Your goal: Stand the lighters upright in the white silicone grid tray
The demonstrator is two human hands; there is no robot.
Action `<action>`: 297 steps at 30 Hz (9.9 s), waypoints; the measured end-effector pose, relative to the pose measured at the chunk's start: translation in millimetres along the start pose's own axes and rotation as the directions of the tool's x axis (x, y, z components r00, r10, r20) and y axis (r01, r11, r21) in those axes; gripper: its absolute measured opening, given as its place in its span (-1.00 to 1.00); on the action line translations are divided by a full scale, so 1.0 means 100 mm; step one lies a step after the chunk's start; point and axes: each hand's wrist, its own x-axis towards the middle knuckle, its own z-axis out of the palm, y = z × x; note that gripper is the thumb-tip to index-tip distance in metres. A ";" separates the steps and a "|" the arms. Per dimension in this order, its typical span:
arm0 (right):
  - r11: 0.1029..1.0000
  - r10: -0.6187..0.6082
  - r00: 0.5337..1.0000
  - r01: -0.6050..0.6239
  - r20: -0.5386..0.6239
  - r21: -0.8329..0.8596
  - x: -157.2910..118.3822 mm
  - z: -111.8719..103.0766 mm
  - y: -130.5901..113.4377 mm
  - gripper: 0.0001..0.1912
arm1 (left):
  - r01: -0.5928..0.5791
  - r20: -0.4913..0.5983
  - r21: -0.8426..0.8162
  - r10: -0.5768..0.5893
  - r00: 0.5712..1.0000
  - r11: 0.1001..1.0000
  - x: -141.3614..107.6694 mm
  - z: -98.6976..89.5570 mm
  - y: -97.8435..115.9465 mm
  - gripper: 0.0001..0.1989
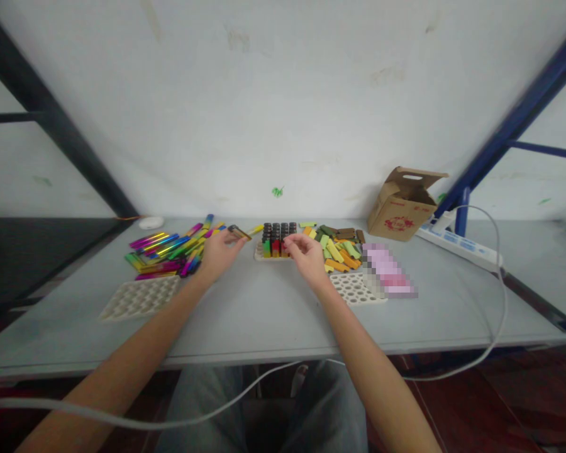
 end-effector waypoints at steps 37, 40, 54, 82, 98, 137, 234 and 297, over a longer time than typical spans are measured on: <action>0.994 0.011 0.989 -0.028 -0.146 -0.109 0.05 -0.05 0.05 -0.75 | -0.034 0.201 0.250 -0.018 0.979 0.968 0.61 -0.15 -0.35 -0.71; 0.992 0.021 0.991 -0.038 -0.135 -0.123 0.05 -0.06 0.06 -0.76 | -0.058 0.249 0.306 -0.021 0.968 0.950 0.59 -0.07 -0.40 -0.74; 0.987 -0.007 0.993 -0.011 -0.114 -0.159 0.05 -0.05 0.09 -0.80 | -0.023 0.118 0.361 -0.022 0.993 0.932 0.52 0.14 -0.20 -0.62; 0.993 -0.100 0.954 0.112 0.283 -0.028 -0.13 0.12 0.01 -0.74 | -0.191 0.132 -0.477 0.285 0.949 0.858 -0.20 -0.13 0.37 -0.53; 0.580 0.351 0.781 -0.614 0.516 0.535 0.01 -0.19 -0.22 -0.52 | -0.451 0.067 -0.004 0.450 0.890 0.893 -0.35 -0.11 0.22 -0.75; 0.685 0.374 0.845 -0.529 0.381 0.501 0.00 -0.15 -0.12 -0.84 | 0.521 0.475 -0.824 -0.228 0.850 0.224 -0.17 -0.30 0.32 -0.23; 0.791 0.442 0.799 -0.561 0.406 0.242 -0.04 0.03 -0.02 -0.55 | 0.766 0.641 -0.611 -0.443 0.627 0.200 -0.17 -0.17 0.31 -0.56; 0.817 0.319 0.841 -0.477 0.436 0.323 -0.06 0.06 -0.10 -0.57 | 0.758 0.624 -0.616 -0.453 0.637 0.216 -0.16 -0.18 0.32 -0.54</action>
